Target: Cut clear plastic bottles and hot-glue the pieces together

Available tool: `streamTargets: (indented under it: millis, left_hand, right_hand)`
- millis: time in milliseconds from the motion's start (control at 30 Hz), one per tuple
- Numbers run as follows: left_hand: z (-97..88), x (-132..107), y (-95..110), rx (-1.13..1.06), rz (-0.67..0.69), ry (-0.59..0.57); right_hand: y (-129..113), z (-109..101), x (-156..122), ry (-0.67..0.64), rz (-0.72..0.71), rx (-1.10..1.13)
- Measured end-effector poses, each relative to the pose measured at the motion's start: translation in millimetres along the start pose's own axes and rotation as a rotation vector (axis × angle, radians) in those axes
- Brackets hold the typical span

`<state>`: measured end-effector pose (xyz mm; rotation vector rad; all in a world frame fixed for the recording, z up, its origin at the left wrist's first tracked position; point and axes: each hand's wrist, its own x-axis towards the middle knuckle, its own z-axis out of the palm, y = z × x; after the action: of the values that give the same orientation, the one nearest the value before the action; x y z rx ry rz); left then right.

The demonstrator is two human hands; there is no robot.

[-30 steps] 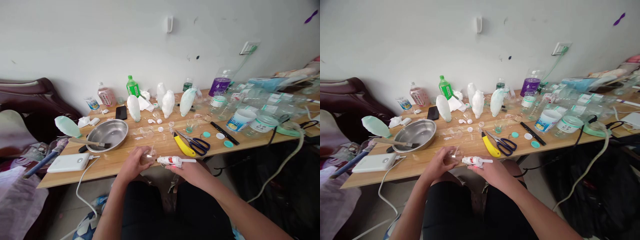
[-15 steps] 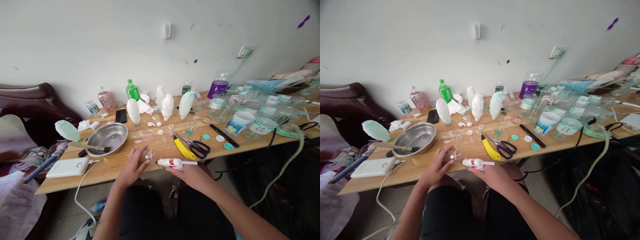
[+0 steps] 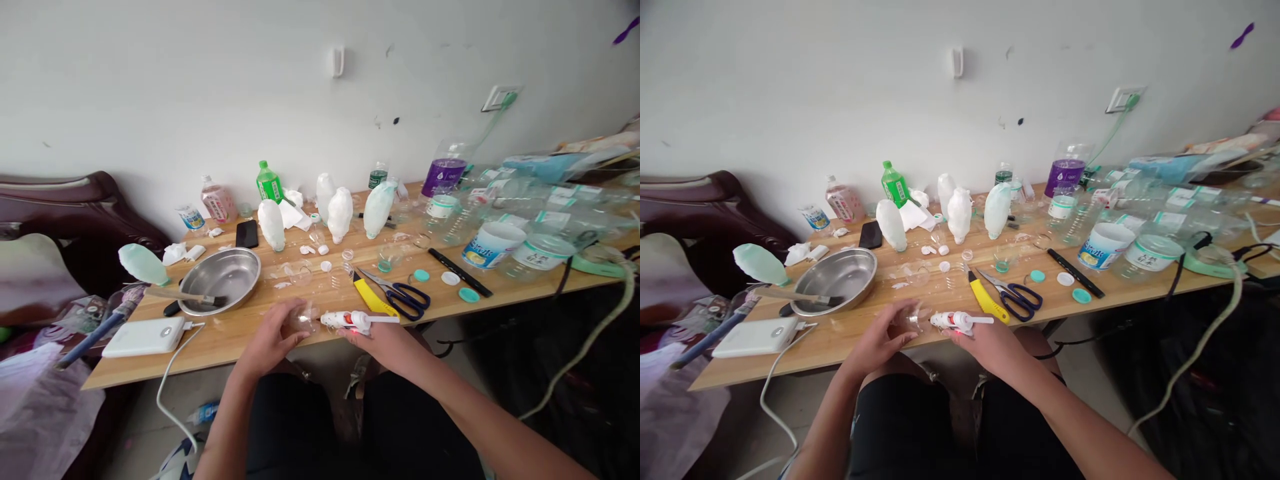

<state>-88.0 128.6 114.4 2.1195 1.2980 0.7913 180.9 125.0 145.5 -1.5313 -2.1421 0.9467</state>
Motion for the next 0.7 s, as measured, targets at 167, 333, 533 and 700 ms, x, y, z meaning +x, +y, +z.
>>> streamTargets:
  millis: [167,333,533,700]
  left_hand:
    - [2.1,0,1,-0.015,-0.012,0.007]
    - [2.4,0,0,-0.006,-0.003,0.027]
    - [3.1,0,-3,-0.018,0.009,0.041]
    - [0.9,1,1,-0.013,0.016,0.041]
  right_hand:
    - [-2,1,-3,0.0,-0.027,-0.017]
    - [-2,-2,4,0.027,-0.035,-0.007]
    - [-3,0,1,0.007,0.015,-0.072]
    - [5,2,7,0.081,-0.059,0.015]
